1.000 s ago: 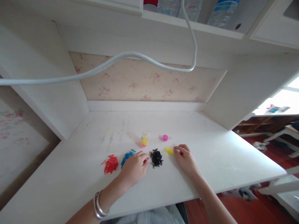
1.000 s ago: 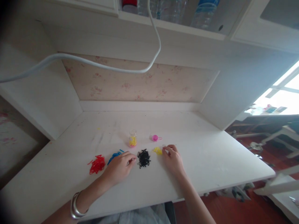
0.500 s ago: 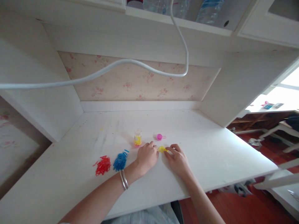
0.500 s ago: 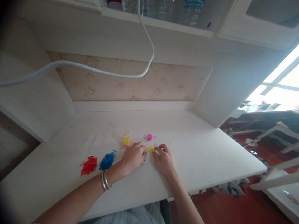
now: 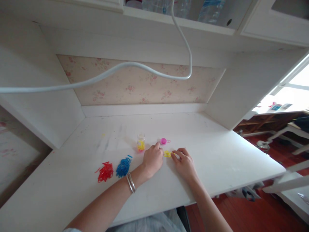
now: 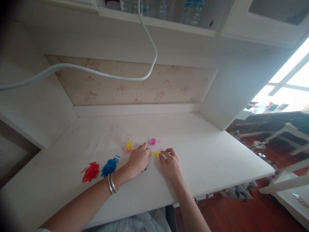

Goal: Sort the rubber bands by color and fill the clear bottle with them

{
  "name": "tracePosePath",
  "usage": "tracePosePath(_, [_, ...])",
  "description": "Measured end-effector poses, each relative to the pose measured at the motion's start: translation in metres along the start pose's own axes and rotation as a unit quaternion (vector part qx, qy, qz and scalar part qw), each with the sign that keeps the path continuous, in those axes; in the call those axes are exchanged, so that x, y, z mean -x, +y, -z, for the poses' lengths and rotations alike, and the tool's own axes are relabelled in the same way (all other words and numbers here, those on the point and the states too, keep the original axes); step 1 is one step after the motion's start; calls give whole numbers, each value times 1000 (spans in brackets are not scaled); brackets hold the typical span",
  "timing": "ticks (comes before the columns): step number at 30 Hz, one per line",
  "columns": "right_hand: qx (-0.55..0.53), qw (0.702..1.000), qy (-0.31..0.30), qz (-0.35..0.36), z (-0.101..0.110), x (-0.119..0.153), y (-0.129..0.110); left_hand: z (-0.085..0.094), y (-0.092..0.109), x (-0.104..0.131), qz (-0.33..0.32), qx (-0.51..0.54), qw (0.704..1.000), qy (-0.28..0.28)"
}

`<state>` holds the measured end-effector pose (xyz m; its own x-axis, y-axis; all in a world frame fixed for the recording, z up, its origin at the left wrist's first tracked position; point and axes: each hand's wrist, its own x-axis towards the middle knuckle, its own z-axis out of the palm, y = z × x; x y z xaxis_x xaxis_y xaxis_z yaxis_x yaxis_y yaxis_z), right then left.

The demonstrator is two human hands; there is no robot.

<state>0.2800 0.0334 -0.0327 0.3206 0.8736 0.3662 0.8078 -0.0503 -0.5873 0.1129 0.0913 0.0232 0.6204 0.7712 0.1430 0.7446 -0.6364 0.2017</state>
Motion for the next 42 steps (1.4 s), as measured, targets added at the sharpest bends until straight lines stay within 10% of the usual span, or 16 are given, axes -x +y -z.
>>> tracePosePath(10, [-3,999,7,-38,8,0,-3,35,-7,12,-11,79,993,87])
tracePosePath(21, [36,998,-3,-53,5,-1,-1,101,-82,36,36,98,971,214])
tracePosePath(42, [28,998,-18,-58,3,-3,6,100,-91,19,28,88,985,146])
